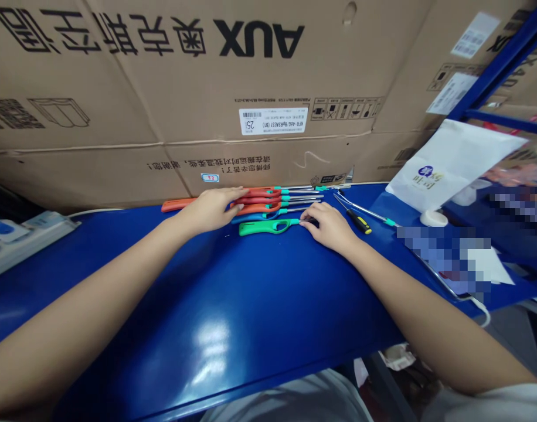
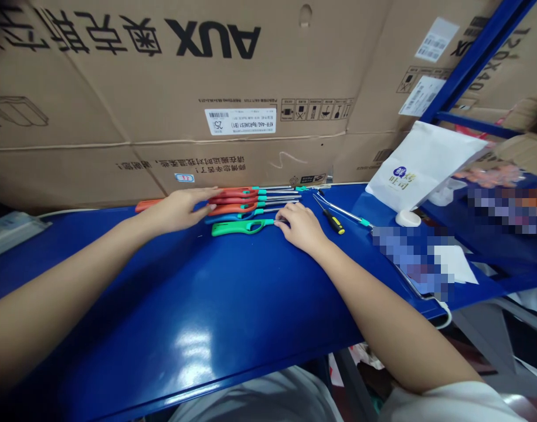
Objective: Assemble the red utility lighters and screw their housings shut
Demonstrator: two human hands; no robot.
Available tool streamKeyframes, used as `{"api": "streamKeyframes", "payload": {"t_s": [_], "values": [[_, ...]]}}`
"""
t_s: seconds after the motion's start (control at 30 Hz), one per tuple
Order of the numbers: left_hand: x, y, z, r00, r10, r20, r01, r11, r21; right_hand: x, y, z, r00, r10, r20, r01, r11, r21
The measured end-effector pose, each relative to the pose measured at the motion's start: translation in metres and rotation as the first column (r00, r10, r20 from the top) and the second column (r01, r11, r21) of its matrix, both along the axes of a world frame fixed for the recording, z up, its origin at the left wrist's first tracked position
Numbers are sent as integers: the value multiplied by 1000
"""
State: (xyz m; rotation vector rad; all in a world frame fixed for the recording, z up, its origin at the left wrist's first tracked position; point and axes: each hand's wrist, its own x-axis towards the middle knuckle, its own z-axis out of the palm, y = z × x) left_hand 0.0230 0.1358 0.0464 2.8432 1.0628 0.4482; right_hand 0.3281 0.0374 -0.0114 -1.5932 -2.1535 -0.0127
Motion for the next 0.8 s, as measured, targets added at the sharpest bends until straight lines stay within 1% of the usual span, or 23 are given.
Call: {"api": "streamKeyframes", "payload": {"t_s": [0.1,0.23,0.3,0.37,0.4,0.43,0.53,0.67,0.8], "values": [[-10,-8,1,998,32,-46,-31,999,8,0,2,-3,999,-5,-32,6,1000,22],[-36,-11,7,995,100,-5,-100,994,44,0,2,-5,997,10,-72,-5,998,57],[-55,-7,9,986,169,3,-169,983,71,-1,1,-5,996,26,-89,-20,997,71],[-75,-1,9,966,258,-29,-253,961,114,-2,-1,-4,993,54,-105,-46,996,81],[-84,2,7,948,314,-48,-305,942,137,-4,-1,-4,991,73,-113,-64,994,84],[-93,5,5,937,340,-87,-327,935,138,-5,-2,-4,988,94,-123,-83,993,88],[-114,13,-7,918,375,-130,-359,924,133,-10,-4,-4,976,157,-154,-143,985,98],[-127,20,-22,917,364,-164,-350,931,109,-14,-5,-4,962,210,-174,-195,976,99],[-133,22,-28,926,343,-156,-334,939,79,-13,-5,-3,960,217,-176,-205,975,87]]}}
